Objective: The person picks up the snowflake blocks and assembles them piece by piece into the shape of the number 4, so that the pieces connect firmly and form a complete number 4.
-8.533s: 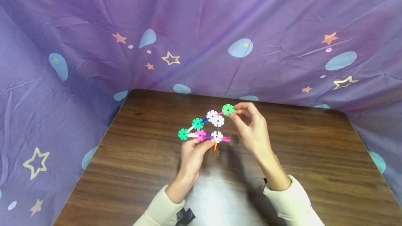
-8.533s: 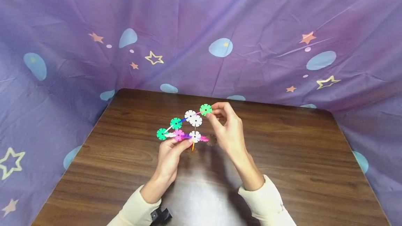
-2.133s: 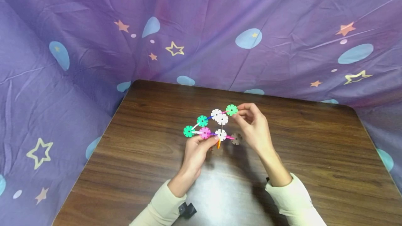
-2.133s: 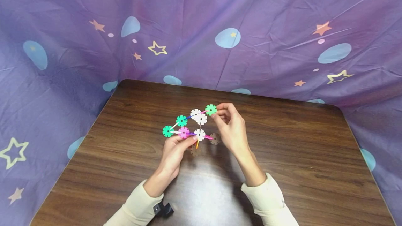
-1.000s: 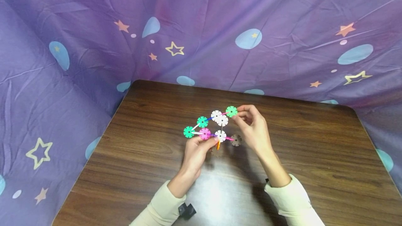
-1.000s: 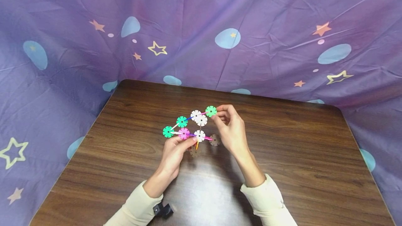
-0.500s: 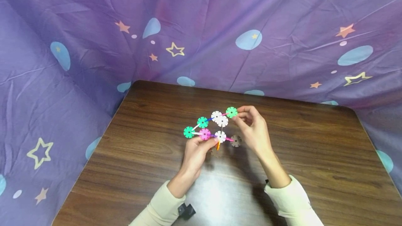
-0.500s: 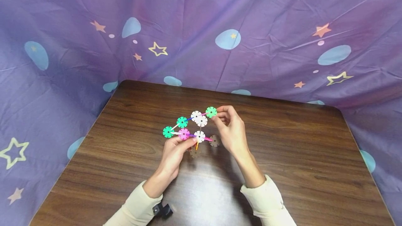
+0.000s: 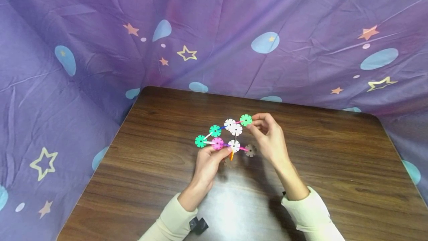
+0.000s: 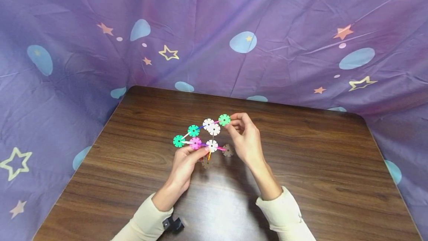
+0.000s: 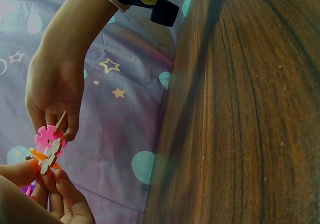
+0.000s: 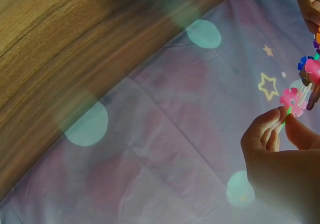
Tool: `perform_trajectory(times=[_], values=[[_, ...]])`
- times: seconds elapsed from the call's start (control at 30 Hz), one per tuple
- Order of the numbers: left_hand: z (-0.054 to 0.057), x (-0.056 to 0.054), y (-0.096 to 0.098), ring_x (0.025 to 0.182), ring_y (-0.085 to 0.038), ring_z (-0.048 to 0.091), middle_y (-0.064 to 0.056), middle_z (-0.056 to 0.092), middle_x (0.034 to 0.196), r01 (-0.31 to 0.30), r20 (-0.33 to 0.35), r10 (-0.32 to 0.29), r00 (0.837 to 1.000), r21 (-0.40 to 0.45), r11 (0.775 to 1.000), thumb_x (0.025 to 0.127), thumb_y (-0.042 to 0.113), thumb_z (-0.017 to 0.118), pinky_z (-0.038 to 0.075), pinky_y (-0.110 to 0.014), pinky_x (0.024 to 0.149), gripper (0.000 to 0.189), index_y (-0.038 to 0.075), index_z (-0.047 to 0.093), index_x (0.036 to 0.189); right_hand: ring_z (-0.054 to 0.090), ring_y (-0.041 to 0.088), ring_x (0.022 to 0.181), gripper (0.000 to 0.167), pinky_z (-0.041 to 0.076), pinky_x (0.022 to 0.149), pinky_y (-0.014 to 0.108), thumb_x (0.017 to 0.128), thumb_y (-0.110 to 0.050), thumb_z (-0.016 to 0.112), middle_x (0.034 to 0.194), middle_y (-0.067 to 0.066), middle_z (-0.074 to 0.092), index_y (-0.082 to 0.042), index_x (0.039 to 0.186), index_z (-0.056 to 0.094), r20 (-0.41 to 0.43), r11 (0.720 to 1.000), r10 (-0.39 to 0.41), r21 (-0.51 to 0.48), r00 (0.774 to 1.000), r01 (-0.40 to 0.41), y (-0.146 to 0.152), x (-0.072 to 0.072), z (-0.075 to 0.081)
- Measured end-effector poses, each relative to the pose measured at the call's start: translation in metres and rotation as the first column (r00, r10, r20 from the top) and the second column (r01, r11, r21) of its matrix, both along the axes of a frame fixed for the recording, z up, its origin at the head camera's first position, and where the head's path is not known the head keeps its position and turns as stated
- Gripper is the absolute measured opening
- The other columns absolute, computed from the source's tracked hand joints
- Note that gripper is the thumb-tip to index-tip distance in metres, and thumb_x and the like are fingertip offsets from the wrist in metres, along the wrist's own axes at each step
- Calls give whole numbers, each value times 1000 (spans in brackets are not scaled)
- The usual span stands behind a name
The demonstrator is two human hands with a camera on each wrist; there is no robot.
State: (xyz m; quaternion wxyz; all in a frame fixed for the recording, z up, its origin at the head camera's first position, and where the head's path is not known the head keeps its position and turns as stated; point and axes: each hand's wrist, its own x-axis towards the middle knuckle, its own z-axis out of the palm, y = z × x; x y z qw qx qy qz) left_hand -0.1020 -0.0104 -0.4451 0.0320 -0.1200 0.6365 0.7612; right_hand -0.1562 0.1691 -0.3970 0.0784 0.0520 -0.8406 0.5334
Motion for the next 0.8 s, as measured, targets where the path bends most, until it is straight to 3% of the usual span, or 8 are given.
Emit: perform_trajectory(times=[0.3, 0.6, 0.8], values=[[-1, 0, 0, 77, -11, 57, 7, 68, 76, -1, -5, 1, 1000, 7, 1000, 81, 16, 84, 51, -34, 79, 25, -5, 77, 94, 66, 0, 82, 27, 54, 80, 11, 96, -6, 69, 102, 20, 75, 2, 121, 60, -10, 1000, -5, 12, 1000, 5, 1, 0, -2], [-3, 1, 1, 75, -10, 55, 8, 66, 73, 0, -4, 0, 1000, 10, 1000, 82, 15, 83, 50, -31, 75, 25, -6, 77, 92, 66, -1, 82, 28, 54, 81, 10, 96, -5, 69, 102, 21, 75, 4, 121, 60, -10, 1000, -3, 16, 1000, 3, 2, 0, -4], [-2, 1, 1, 75, -10, 55, 9, 66, 71, -4, -9, 4, 1000, 6, 1000, 82, 14, 83, 49, -31, 75, 24, -7, 77, 91, 69, 6, 82, 27, 55, 81, 11, 96, -4, 69, 102, 21, 75, 3, 120, 60, -10, 1000, 6, 8, 1000, -6, 2, -1, -5]])
